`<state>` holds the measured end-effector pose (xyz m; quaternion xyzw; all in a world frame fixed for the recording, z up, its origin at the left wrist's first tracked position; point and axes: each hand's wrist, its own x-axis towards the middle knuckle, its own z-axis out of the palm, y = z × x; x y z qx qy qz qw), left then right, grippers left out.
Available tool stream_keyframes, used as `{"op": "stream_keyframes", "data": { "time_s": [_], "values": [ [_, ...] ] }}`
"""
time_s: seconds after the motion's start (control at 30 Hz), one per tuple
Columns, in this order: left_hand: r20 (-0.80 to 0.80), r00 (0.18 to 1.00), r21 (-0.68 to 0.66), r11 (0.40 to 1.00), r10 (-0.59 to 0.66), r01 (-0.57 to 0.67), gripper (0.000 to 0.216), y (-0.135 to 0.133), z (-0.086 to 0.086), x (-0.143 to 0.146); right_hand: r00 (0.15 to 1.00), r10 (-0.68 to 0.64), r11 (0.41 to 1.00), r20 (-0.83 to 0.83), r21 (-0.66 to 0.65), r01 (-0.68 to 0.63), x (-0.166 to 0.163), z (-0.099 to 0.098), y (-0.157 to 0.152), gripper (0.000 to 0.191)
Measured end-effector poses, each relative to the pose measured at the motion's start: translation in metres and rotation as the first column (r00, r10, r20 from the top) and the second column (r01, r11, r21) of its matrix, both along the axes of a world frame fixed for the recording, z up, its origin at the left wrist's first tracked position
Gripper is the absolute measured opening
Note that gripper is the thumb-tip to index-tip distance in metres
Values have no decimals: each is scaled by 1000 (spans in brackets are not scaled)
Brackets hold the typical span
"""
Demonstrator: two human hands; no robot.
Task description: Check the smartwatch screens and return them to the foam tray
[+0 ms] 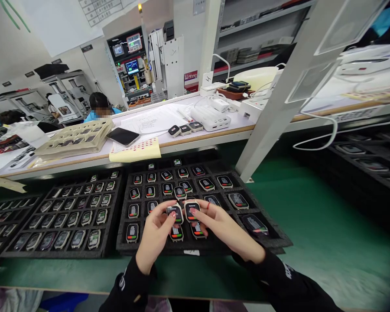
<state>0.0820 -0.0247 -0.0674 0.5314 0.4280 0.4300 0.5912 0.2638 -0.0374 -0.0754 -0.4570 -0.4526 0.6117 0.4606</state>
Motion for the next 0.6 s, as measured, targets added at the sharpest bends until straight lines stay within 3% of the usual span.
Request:
{"op": "stream_keyframes", "data": {
  "time_s": [0.17,0.33,0.43,0.5,0.53,0.6],
  "values": [
    [-4,1000,-6,1000,8,-8,36,-1,2,-2,1000,26,1000,-2,15,-26,1,1,0,69],
    [-3,1000,15,1000,9,-9,41,-1,7,-6,999,-16,998,-32,54,18,2,10,2,51],
    [58,998,16,1000,-17,16,51,1,10,-11,994,-97,973,46,212,85,2,30,-9,40],
    [99,994,23,999,-41,38,58,3,13,-15,979,-147,918,139,387,83,2,47,-26,29],
    [115,992,30,999,-44,41,60,4,14,-17,971,-152,888,185,457,52,3,55,-37,21],
    [150,988,47,999,-31,24,60,7,17,-20,975,-25,862,221,500,-91,3,64,-60,15]
  ]
}}
